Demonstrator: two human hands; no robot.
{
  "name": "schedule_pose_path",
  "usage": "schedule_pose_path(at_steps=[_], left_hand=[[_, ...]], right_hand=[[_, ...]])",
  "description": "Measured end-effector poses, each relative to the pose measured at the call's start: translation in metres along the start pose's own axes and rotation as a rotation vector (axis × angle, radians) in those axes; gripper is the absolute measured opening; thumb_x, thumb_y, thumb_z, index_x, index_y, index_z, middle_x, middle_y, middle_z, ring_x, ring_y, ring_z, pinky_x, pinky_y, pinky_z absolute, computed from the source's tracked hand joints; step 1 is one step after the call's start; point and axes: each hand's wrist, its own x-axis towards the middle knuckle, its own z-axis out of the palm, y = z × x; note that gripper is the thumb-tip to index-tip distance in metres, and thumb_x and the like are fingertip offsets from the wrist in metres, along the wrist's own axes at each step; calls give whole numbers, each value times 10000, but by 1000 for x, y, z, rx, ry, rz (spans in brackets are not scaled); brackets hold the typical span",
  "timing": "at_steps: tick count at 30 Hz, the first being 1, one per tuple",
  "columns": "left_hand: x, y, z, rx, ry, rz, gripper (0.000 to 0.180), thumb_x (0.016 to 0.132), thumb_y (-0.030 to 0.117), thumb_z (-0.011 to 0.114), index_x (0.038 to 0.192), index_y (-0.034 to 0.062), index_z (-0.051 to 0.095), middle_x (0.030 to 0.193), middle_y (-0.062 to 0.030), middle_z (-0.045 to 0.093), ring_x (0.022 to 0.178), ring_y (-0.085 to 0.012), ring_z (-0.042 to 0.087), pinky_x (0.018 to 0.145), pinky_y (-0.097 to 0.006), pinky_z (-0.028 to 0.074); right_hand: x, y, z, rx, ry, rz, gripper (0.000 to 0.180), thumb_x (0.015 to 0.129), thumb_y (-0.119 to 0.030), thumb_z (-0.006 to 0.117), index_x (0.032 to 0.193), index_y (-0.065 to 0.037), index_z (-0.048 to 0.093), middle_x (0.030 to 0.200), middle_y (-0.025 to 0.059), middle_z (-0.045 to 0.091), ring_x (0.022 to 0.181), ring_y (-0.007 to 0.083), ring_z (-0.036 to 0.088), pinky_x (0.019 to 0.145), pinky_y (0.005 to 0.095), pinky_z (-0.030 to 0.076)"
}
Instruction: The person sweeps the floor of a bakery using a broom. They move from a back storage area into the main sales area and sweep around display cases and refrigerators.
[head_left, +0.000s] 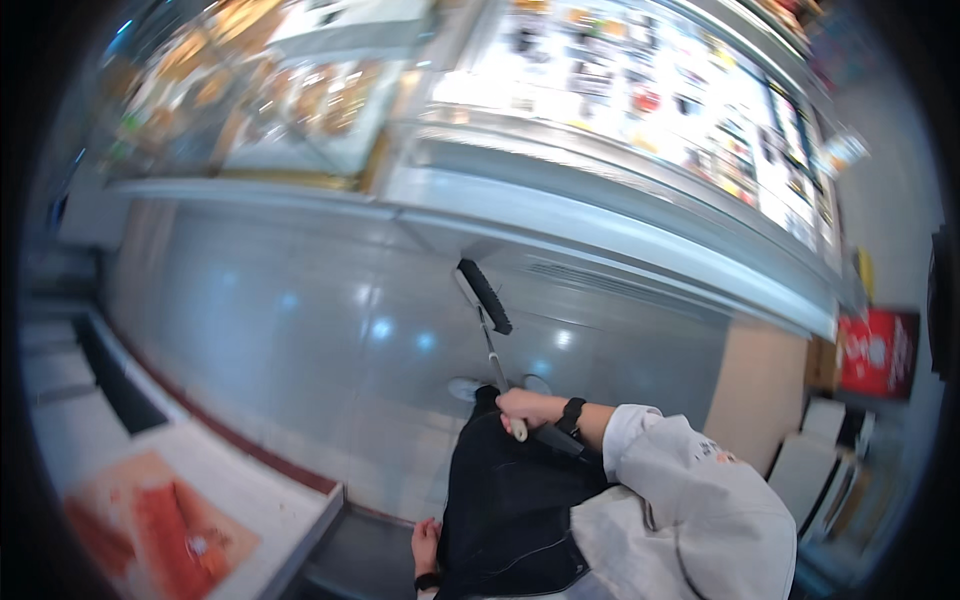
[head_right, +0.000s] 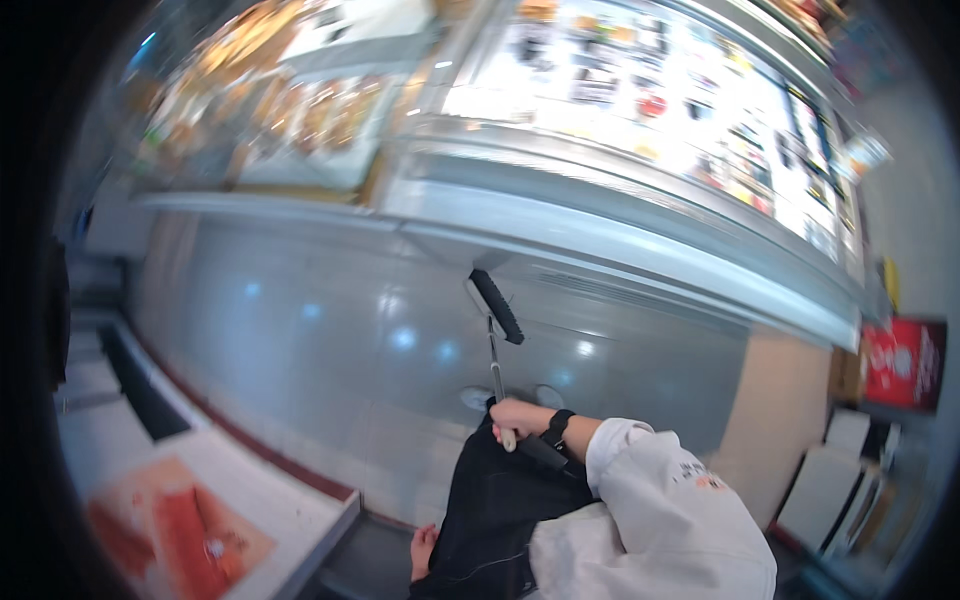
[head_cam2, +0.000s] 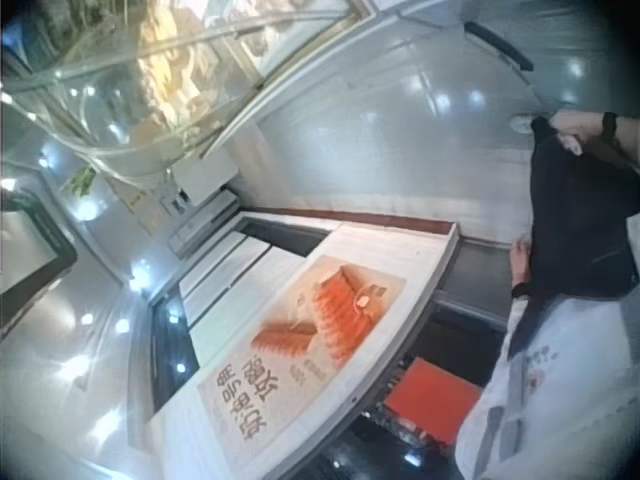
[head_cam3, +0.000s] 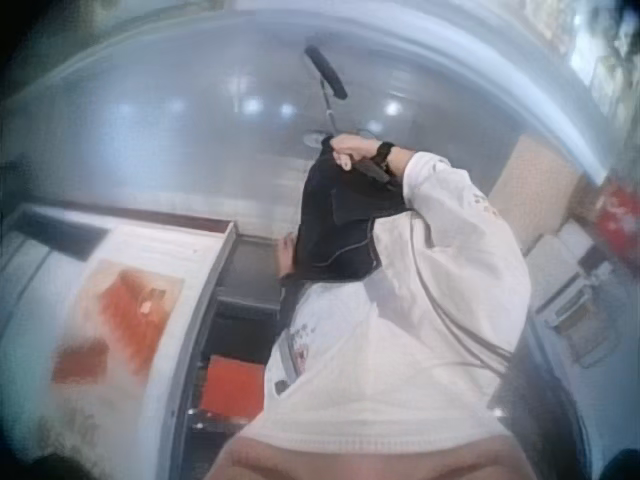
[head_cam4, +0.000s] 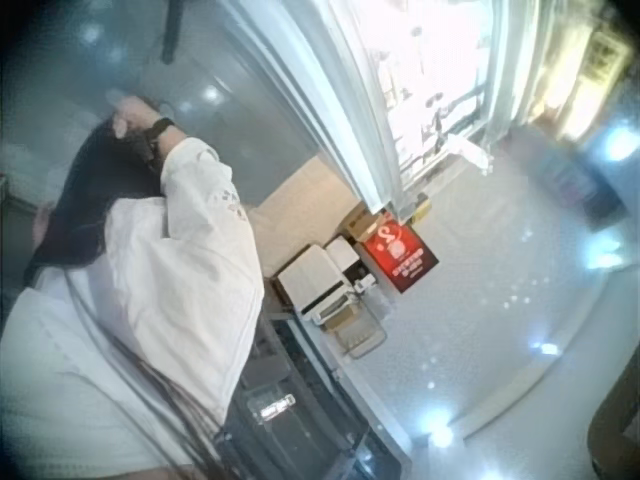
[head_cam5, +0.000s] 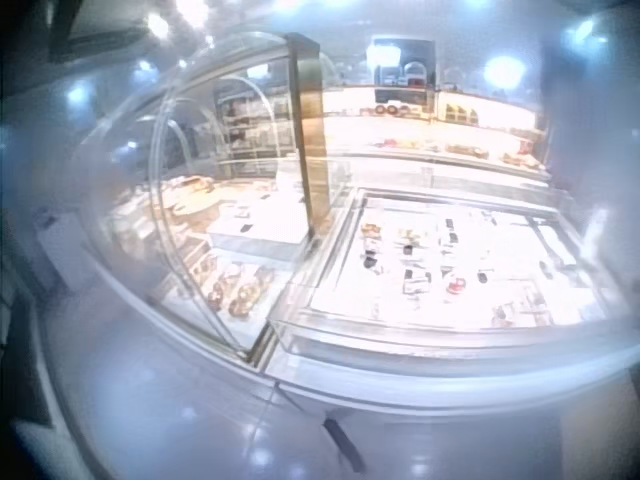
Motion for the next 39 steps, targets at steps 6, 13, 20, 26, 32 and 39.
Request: schedule_pose_path(at_steps=[6, 13, 20, 26, 32, 39], left_hand=[[-3, 1, 11, -218, 125, 87, 206, 894, 107, 439, 1045, 4, 534, 854, -76, 608, 765, -132, 587, 715, -258, 464], [-20, -43, 59, -265, 104, -14, 233, 879, 162, 448, 1024, 12, 551, 887, -90, 621, 844, -156, 590, 747, -289, 455], [-36, -53, 86, 92, 1, 118, 312, 852, 259, 492, 1015, 5, 572, 934, -146, 622, 936, -265, 575, 792, -344, 429], [-4, -18, 59, -198, -58, 18, 203, 916, 140, 423, 1039, 34, 545, 867, -44, 606, 773, -107, 562, 712, -241, 456], [-6, 27, 38, 8, -87, 67, 210, 901, 99, 418, 1065, 23, 525, 886, -82, 615, 791, -130, 583, 718, -253, 464], [13, 5, -5, -122, 21, 76, 231, 877, 116, 458, 1067, 11, 534, 899, -94, 625, 791, -150, 594, 736, -262, 467]], right_hand=[[19, -57, -14, -27, -76, -145, 392, 915, -266, 385, 572, -79, 411, 446, 33, 411, 379, 154, 416, 381, 316, 333], [-105, 10, -91, -495, 222, -99, 359, 904, -302, 385, 648, -52, 410, 445, 51, 435, 366, 169, 447, 400, 319, 388], [-227, 165, -163, -131, 480, 175, 295, 897, -263, 393, 696, -48, 413, 463, 51, 396, 362, 161, 427, 344, 310, 351], [-193, 295, -231, 1492, 195, 268, 382, 838, -290, 460, 525, -150, 291, 436, -42, 337, 337, 69, 360, 295, 200, 320], [-82, 265, -242, 1464, 446, -94, 253, 849, -151, 362, 602, -115, 322, 439, -19, 354, 327, 102, 379, 290, 213, 343], [38, 96, -107, 1171, 363, 56, 24, 803, -31, 347, 796, -33, 370, 657, 81, 425, 525, 168, 457, 434, 283, 422]])
